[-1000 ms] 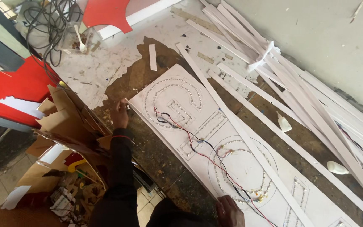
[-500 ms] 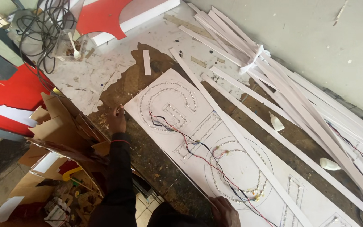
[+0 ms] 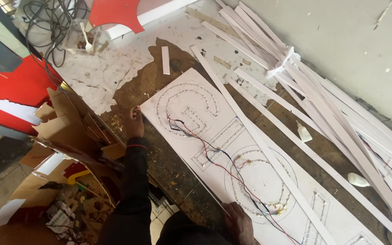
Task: The person applies glue from a small bottle to a white board with pre-cut letter outlines and embedded LED strips. They then place white plastic strips along the letter shapes and press them down to secure them.
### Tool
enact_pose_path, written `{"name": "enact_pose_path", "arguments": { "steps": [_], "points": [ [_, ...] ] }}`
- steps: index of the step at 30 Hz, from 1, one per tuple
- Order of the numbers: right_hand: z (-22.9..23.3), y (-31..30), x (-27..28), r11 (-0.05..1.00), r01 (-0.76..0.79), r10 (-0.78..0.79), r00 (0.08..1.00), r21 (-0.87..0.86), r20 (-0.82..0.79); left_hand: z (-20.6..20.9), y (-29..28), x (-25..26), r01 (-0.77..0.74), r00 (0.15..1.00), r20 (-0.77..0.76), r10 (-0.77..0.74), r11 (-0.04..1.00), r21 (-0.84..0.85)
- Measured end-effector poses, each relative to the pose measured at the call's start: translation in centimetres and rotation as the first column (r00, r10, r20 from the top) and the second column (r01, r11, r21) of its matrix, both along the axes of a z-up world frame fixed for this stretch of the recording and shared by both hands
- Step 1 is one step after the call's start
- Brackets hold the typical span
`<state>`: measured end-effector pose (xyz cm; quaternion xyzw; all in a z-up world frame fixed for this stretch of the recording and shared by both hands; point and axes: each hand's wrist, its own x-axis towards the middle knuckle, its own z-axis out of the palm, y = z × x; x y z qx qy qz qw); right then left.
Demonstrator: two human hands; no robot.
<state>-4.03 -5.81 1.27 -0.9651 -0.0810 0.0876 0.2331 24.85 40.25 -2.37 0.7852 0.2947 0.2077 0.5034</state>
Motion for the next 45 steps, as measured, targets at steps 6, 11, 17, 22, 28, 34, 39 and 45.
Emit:
{"name": "enact_pose_path", "arguments": {
  "steps": [6, 11, 17, 22, 28, 34, 39, 45],
  "points": [
    [5.1, 4.0, 3.4, 0.996, 0.024, -0.019, 0.998, 0.087, -0.061, -1.1, 0.3, 0.2, -0.011, 1.0, -0.001, 0.011, 0.996, -0.089],
    [3.6, 5.9, 5.7, 0.99, -0.137, 0.137, 0.991, -0.02, 0.01, -2.1, 0.5, 0.4, -0.011, 0.989, 0.149, 0.011, 1.0, 0.001],
    [2.8, 6.4, 6.6, 0.984, -0.167, 0.168, 0.986, -0.054, 0.009, -1.3, 0.4, 0.3, -0.011, 0.986, 0.168, 0.013, 1.0, -0.017],
    [1.2, 5.7, 6.5, 0.962, -0.245, 0.245, 0.969, -0.118, -0.014, -0.6, -0.3, -0.2, -0.04, 0.981, 0.193, 0.022, 0.996, 0.086],
    [2.2, 5.8, 6.4, 0.968, -0.238, 0.24, 0.971, -0.086, 0.017, 0.8, -0.2, -0.5, 0.016, 0.99, 0.137, -0.018, 1.0, 0.015],
    [3.0, 5.7, 6.2, 0.975, -0.22, 0.219, 0.973, 0.015, 0.07, 0.4, -0.4, -0.3, -0.044, 0.987, 0.155, 0.033, 0.996, 0.072],
    [2.0, 5.8, 6.0, 0.981, -0.192, 0.192, 0.979, 0.003, 0.073, 0.1, -0.2, -0.1, -0.07, 0.996, 0.045, 0.075, 0.993, -0.093],
    [2.1, 5.7, 5.9, 0.98, -0.199, 0.2, 0.978, -0.027, 0.06, -0.2, -0.4, -0.1, -0.049, 0.983, 0.174, 0.049, 0.999, -0.009]
  ]
}}
